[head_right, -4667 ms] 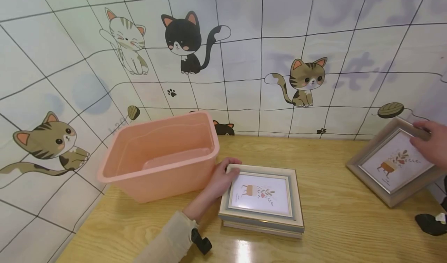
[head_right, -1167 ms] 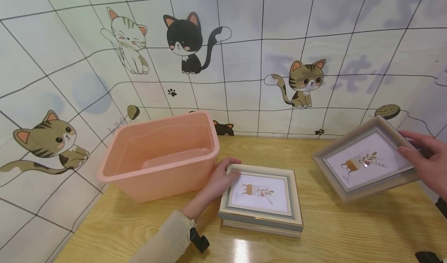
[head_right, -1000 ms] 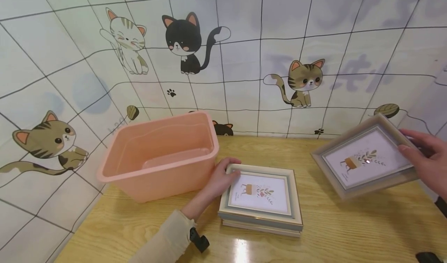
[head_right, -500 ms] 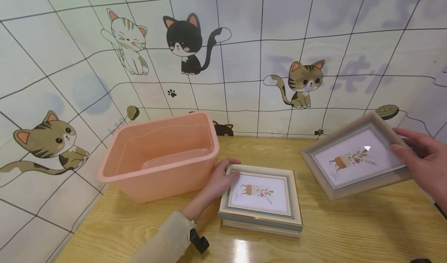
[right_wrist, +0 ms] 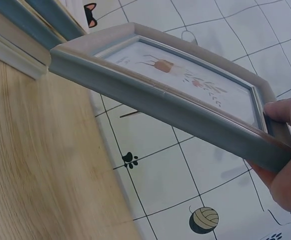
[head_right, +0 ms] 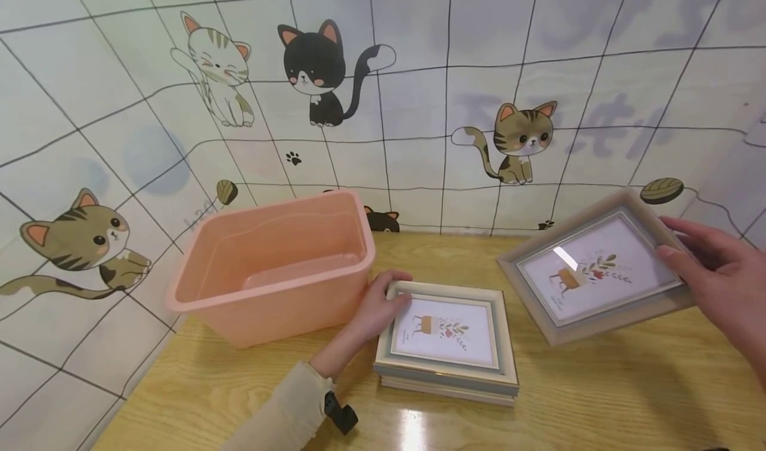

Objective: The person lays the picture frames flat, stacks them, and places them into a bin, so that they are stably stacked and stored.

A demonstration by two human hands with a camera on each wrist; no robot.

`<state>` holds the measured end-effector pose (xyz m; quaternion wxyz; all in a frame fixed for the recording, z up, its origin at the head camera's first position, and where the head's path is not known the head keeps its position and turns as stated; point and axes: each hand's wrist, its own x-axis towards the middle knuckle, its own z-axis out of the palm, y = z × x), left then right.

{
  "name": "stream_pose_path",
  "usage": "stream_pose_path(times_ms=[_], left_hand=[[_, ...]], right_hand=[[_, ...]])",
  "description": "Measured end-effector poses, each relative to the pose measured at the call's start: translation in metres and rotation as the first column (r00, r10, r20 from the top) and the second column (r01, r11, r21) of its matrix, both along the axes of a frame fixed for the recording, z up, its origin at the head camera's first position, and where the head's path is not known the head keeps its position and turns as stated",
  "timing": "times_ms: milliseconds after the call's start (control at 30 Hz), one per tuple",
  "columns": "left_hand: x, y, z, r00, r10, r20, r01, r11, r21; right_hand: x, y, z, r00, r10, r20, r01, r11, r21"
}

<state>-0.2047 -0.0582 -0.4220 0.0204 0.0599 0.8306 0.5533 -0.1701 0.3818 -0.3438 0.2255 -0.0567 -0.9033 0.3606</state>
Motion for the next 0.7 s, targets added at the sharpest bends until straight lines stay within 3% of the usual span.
stream_pose_path(times_ms=[233, 400, 533, 700], left_hand=[[-0.001, -0.003, 0.000, 1.000, 0.000, 0.011, 0.000, 1.000, 0.000], [-0.001, -0.003, 0.000, 1.000, -0.013, 0.001, 0.013, 1.000, -0.011], [0.001, -0.002, 0.003, 0.999, -0.028, -0.033, 0.028, 1.000, -0.010], [0.004, -0.001, 0.009, 0.994, -0.050, -0.092, 0.046, 0.998, -0.042]], right_hand=[[0.008, -0.017, 0.013, 0.999, 0.045, 0.015, -0.045, 0.998, -0.036], [0.011, -0.028, 0.021, 0.989, 0.125, -0.084, -0.136, 0.980, -0.145], [0.011, -0.036, 0.027, 0.972, 0.180, -0.150, -0.208, 0.959, -0.195], [0.015, -0.051, 0.034, 0.966, 0.210, -0.151, -0.234, 0.957, -0.169]])
